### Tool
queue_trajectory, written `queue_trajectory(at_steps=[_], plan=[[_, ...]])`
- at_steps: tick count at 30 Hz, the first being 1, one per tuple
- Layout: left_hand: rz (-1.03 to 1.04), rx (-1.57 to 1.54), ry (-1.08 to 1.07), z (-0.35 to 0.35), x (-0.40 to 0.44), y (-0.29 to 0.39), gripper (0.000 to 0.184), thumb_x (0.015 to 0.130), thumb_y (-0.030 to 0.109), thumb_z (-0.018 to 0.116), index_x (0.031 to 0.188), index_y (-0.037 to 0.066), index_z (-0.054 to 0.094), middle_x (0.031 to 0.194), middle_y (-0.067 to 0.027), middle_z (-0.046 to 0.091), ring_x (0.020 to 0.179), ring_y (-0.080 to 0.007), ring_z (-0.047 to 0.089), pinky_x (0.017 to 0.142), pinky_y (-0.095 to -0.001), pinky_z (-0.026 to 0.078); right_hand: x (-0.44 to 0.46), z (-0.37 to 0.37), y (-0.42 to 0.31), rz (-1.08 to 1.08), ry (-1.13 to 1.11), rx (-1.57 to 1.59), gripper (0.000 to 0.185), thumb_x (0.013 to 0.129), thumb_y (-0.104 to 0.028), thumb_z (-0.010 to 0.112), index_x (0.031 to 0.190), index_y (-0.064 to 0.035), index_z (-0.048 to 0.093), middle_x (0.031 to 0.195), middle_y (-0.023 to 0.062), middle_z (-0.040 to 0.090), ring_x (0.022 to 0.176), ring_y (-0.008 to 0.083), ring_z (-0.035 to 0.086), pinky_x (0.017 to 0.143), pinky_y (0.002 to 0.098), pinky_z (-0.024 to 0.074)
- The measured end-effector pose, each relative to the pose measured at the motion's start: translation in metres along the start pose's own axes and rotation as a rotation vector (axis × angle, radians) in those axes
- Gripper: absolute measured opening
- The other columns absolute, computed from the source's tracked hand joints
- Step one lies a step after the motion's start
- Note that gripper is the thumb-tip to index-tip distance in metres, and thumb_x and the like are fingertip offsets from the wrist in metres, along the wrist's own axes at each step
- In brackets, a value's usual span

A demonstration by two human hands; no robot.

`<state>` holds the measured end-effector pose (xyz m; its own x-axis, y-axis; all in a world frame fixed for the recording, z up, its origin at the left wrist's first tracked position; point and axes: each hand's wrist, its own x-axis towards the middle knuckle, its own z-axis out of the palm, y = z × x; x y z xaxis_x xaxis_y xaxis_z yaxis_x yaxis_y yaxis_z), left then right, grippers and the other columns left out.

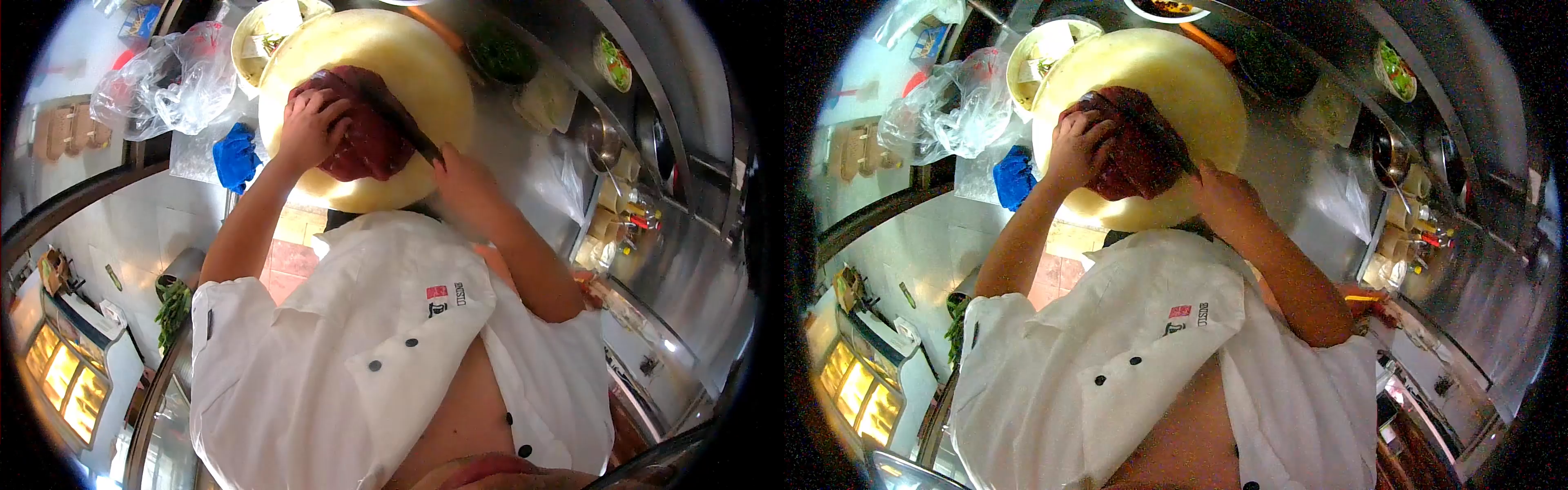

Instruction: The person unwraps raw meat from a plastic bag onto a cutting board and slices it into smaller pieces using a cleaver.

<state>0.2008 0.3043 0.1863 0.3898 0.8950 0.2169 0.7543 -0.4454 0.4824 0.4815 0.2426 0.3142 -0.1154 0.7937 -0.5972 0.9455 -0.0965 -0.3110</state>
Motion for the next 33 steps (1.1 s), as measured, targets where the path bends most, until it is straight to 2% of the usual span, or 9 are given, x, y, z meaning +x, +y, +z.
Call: queue_trajectory(at_steps=[7, 13, 17, 19, 23, 26, 28, 30, 33], plan=[[0.018, -0.001, 0.021, -0.001, 0.001, 0.000, 0.029, 0.088, 0.030, 0.070, 0.116, 0.022, 0.072, 0.123, -0.0038, 0.062, 0.120, -0.0312, 0.053, 0.107, -0.0473, 0.037, -0.037, 0.017, 0.031, 0.044, 0.000, 0.058, 0.029, 0.103, -0.028, 0.049, 0.112, -0.0007, 0.054, 0.090, 0.0271, 0.069, 0.083, 0.0482, 0.067, 0.077, 0.0585, 0.0521], [0.021, 0.047, -0.147, -0.014, 0.026, 0.002, 0.031, 0.085, 0.030, 0.072, 0.114, 0.020, 0.071, 0.125, -0.0101, 0.061, 0.120, -0.0353, 0.053, 0.106, -0.0485, 0.040, -0.092, 0.027, 0.072, 0.117, 0.048, 0.146, 0.025, 0.100, -0.027, 0.056, 0.104, -0.0022, 0.056, 0.086, 0.0262, 0.066, 0.080, 0.0468, 0.064, 0.070, 0.0535, 0.0488], [0.180, -0.127, -0.200, 0.003, 0.077, -0.004, 0.044, 0.081, 0.025, 0.074, 0.123, 0.015, 0.066, 0.128, -0.0145, 0.060, 0.119, -0.0410, 0.054, 0.102, -0.0496, 0.046, -0.119, 0.042, 0.093, 0.156, 0.122, 0.241, 0.026, 0.100, -0.027, 0.058, 0.105, -0.0011, 0.056, 0.084, 0.0261, 0.066, 0.078, 0.0467, 0.064, 0.068, 0.0512, 0.0495], [0.444, -0.184, -0.389, 0.039, 0.104, -0.019, 0.051, 0.079, 0.025, 0.077, 0.127, 0.014, 0.064, 0.128, -0.0137, 0.061, 0.120, -0.0396, 0.056, 0.102, -0.0495, 0.047, -0.127, 0.058, 0.106, 0.203, 0.244, 0.348, 0.027, 0.101, -0.026, 0.057, 0.109, -0.0004, 0.057, 0.082, 0.0258, 0.066, 0.075, 0.0453, 0.064, 0.066, 0.0468, 0.0501], [0.456, -0.054, -0.875, 0.063, 0.151, -0.008, 0.051, 0.073, 0.028, 0.078, 0.119, 0.008, 0.069, 0.117, -0.0165, 0.068, 0.113, -0.0368, 0.062, 0.099, -0.0465, 0.050, -0.140, 0.075, 0.113, 0.227, 0.341, 0.453, 0.029, 0.102, -0.026, 0.057, 0.114, -0.0002, 0.058, 0.079, 0.0256, 0.066, 0.070, 0.0432, 0.064, 0.065, 0.0440, 0.0505], [0.499, -0.008, -1.014, 0.062, 0.165, 0.006, 0.051, 0.070, 0.031, 0.076, 0.114, 0.007, 0.071, 0.111, -0.0184, 0.070, 0.105, -0.0367, 0.066, 0.093, -0.0458, 0.052, -0.151, 0.088, 0.114, 0.327, 0.341, 0.560, 0.031, 0.102, -0.027, 0.057, 0.115, 0.0007, 0.057, 0.082, 0.0255, 0.067, 0.072, 0.0390, 0.066, 0.066, 0.0438, 0.0505], [0.484, 0.089, -1.146, 0.064, 0.169, 0.015, 0.051, 0.069, 0.032, 0.076, 0.114, 0.007, 0.071, 0.110, -0.0185, 0.070, 0.103, -0.0366, 0.067, 0.091, -0.0459, 0.053, -0.158, 0.096, 0.114, 0.392, 0.284, 0.653, 0.031, 0.104, -0.029, 0.054, 0.114, 0.0001, 0.056, 0.095, 0.0287, 0.069, 0.086, 0.0457, 0.069, 0.074, 0.0495, 0.0536], [0.361, 0.164, -1.290, 0.061, 0.172, 0.019, 0.052, 0.068, 0.033, 0.076, 0.112, 0.006, 0.071, 0.108, -0.0192, 0.071, 0.103, -0.0365, 0.067, 0.090, -0.0459, 0.053, -0.164, 0.101, 0.110, 0.383, 0.311, 0.682, 0.031, 0.104, -0.029, 0.054, 0.114, -0.0001, 0.056, 0.095, 0.0282, 0.069, 0.087, 0.0449, 0.069, 0.075, 0.0489, 0.0538], [0.326, 0.118, -1.256, 0.047, 0.169, 0.018, 0.052, 0.067, 0.032, 0.076, 0.111, 0.005, 0.070, 0.104, -0.0197, 0.071, 0.101, -0.0372, 0.067, 0.088, -0.0465, 0.053, -0.170, 0.113, 0.115, 0.380, 0.319, 0.713, 0.030, 0.104, -0.028, 0.054, 0.115, -0.0003, 0.057, 0.095, 0.0274, 0.069, 0.088, 0.0436, 0.070, 0.076, 0.0481, 0.0542]])
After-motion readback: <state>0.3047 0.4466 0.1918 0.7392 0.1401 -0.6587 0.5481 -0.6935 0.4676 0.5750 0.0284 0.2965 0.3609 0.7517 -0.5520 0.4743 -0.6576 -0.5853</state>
